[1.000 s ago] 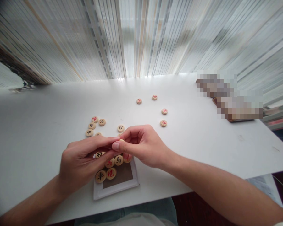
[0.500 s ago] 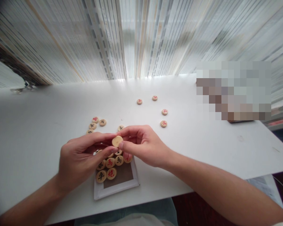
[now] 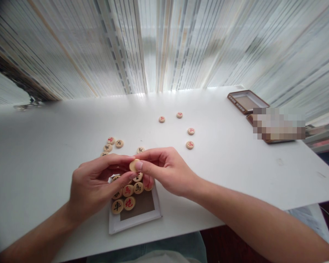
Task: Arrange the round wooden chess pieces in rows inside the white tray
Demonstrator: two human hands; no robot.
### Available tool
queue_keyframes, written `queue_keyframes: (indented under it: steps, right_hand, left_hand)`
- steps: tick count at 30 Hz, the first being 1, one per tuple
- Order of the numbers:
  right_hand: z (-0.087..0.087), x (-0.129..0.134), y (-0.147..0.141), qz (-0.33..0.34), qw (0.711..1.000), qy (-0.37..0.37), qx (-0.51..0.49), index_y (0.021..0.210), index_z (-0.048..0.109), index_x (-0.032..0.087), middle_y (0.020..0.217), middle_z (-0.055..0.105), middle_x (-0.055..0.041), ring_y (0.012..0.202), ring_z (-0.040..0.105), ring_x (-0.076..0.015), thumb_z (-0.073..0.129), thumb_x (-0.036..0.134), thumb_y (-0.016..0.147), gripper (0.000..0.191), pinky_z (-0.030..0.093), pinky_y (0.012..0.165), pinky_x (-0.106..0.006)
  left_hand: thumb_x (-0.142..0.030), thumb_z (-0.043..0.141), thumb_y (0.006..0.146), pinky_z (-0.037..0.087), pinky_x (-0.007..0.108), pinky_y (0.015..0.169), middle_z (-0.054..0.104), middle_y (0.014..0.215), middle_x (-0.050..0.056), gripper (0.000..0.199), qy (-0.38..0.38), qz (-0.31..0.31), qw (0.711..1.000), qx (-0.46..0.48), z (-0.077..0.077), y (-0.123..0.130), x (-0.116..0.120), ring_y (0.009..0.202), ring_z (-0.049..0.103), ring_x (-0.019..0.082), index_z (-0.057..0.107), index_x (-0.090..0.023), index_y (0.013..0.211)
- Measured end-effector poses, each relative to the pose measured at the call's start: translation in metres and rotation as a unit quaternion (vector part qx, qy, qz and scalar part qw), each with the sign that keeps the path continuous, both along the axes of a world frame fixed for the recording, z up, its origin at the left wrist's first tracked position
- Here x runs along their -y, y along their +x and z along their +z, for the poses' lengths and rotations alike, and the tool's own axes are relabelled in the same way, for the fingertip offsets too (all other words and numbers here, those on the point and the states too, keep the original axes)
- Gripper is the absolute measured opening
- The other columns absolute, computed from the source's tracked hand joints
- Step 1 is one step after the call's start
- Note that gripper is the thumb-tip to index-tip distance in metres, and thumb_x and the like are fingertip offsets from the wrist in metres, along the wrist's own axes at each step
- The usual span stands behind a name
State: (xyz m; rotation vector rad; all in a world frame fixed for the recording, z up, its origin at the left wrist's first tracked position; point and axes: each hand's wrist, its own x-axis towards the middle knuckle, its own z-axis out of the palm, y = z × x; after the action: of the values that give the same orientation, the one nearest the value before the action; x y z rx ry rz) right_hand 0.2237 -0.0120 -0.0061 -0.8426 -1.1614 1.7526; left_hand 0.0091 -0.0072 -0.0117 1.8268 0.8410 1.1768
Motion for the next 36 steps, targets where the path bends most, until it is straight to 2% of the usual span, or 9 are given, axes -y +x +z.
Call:
queue_keyframes:
  steps: [6, 10, 13, 18, 20, 24, 29, 32, 36]
  right_hand:
    - [-0.001, 0.0, -0.002, -0.03, 0.999, 0.022, -0.008, 0.107, 0.088, 0.019, 0.076, 0.078, -0.0014, 0.058, 0.068, -0.0095, 0.095, 0.032, 0.087, 0.025, 0.059, 0.055, -0.02]
    - [-0.005, 0.001, -0.001, -0.05, 0.998, 0.041, -0.009, 0.109, 0.089, 0.02, 0.075, 0.08, -0.0019, 0.057, 0.075, -0.0129, 0.098, 0.024, 0.083, 0.028, 0.062, 0.053, -0.019]
    - [-0.008, 0.003, -0.001, -0.062, 0.995, 0.072, 0.017, 0.109, 0.089, 0.02, 0.077, 0.082, -0.0032, 0.059, 0.079, -0.0144, 0.096, 0.021, 0.084, 0.026, 0.065, 0.056, -0.019]
    - [-0.009, 0.004, 0.0, -0.078, 0.982, 0.162, 0.049, 0.11, 0.089, 0.022, 0.078, 0.083, -0.0028, 0.064, 0.079, -0.0141, 0.089, 0.018, 0.091, 0.019, 0.066, 0.061, -0.02]
    - [-0.01, 0.004, 0.0, -0.093, 0.974, 0.196, 0.072, 0.111, 0.087, 0.022, 0.08, 0.083, -0.0032, 0.066, 0.079, -0.0138, 0.089, 0.015, 0.089, 0.023, 0.065, 0.061, -0.019]
    - [-0.012, 0.004, 0.0, -0.146, 0.935, 0.294, 0.133, 0.113, 0.083, 0.018, 0.092, 0.084, -0.0066, 0.068, 0.077, -0.0134, 0.09, 0.01, 0.086, 0.028, 0.066, 0.063, -0.022]
    - [-0.012, 0.002, 0.001, -0.158, 0.873, 0.424, 0.181, 0.116, 0.079, 0.015, 0.104, 0.081, -0.0109, 0.067, 0.072, -0.0108, 0.084, 0.007, 0.092, 0.026, 0.064, 0.06, -0.022]
    - [-0.012, 0.001, 0.001, -0.144, 0.858, 0.455, 0.189, 0.117, 0.078, 0.017, 0.104, 0.08, -0.0094, 0.066, 0.072, -0.0106, 0.083, 0.009, 0.094, 0.025, 0.064, 0.059, -0.022]
    - [-0.011, 0.003, 0.002, -0.135, 0.851, 0.461, 0.211, 0.125, 0.076, 0.02, 0.104, 0.082, -0.0076, 0.065, 0.072, -0.0115, 0.08, 0.009, 0.095, 0.033, 0.065, 0.059, -0.024]
  left_hand:
    - [-0.011, 0.089, 0.088, 0.071, 0.02, 0.078, 0.086, 0.098, 0.002, 0.024, -0.097, 0.012, 0.994, 0.039, 0.004, 0.002, -0.002, 0.082, 0.083, 0.014, 0.085, -0.021, 0.11]
    - [-0.015, 0.089, 0.09, 0.07, 0.019, 0.076, 0.086, 0.095, 0.002, 0.017, -0.118, 0.016, 0.992, 0.033, 0.004, 0.002, -0.004, 0.083, 0.083, 0.014, 0.086, -0.021, 0.105]
    - [-0.013, 0.087, 0.09, 0.069, 0.02, 0.073, 0.084, 0.092, 0.002, 0.014, -0.078, 0.021, 0.996, 0.023, 0.002, 0.001, -0.005, 0.08, 0.081, 0.014, 0.085, -0.02, 0.102]
    - [-0.001, 0.083, 0.09, 0.067, 0.02, 0.081, 0.084, 0.097, 0.003, 0.021, 0.11, 0.035, 0.993, -0.015, 0.0, -0.002, -0.007, 0.09, 0.079, 0.013, 0.084, -0.019, 0.1]
    - [0.0, 0.082, 0.09, 0.066, 0.019, 0.082, 0.085, 0.099, 0.003, 0.022, 0.129, 0.035, 0.991, -0.016, -0.001, -0.002, -0.008, 0.092, 0.08, 0.013, 0.084, -0.02, 0.101]
    - [-0.006, 0.082, 0.091, 0.07, 0.021, 0.076, 0.083, 0.097, 0.003, 0.019, -0.016, 0.038, 0.998, 0.037, 0.0, -0.001, -0.006, 0.084, 0.081, 0.015, 0.083, -0.021, 0.103]
    - [-0.013, 0.078, 0.096, 0.07, 0.02, 0.07, 0.084, 0.087, 0.001, 0.011, -0.182, -0.029, 0.976, 0.114, 0.006, 0.001, -0.006, 0.073, 0.082, 0.014, 0.082, -0.02, 0.103]
    - [-0.018, 0.085, 0.093, 0.069, 0.02, 0.07, 0.084, 0.086, 0.002, 0.011, -0.244, -0.061, 0.958, 0.135, 0.009, 0.002, -0.007, 0.072, 0.082, 0.014, 0.081, -0.018, 0.103]
    - [-0.021, 0.09, 0.089, 0.069, 0.021, 0.07, 0.084, 0.083, 0.004, 0.019, -0.302, -0.065, 0.939, 0.148, 0.01, 0.001, -0.009, 0.07, 0.081, 0.015, 0.078, -0.016, 0.103]
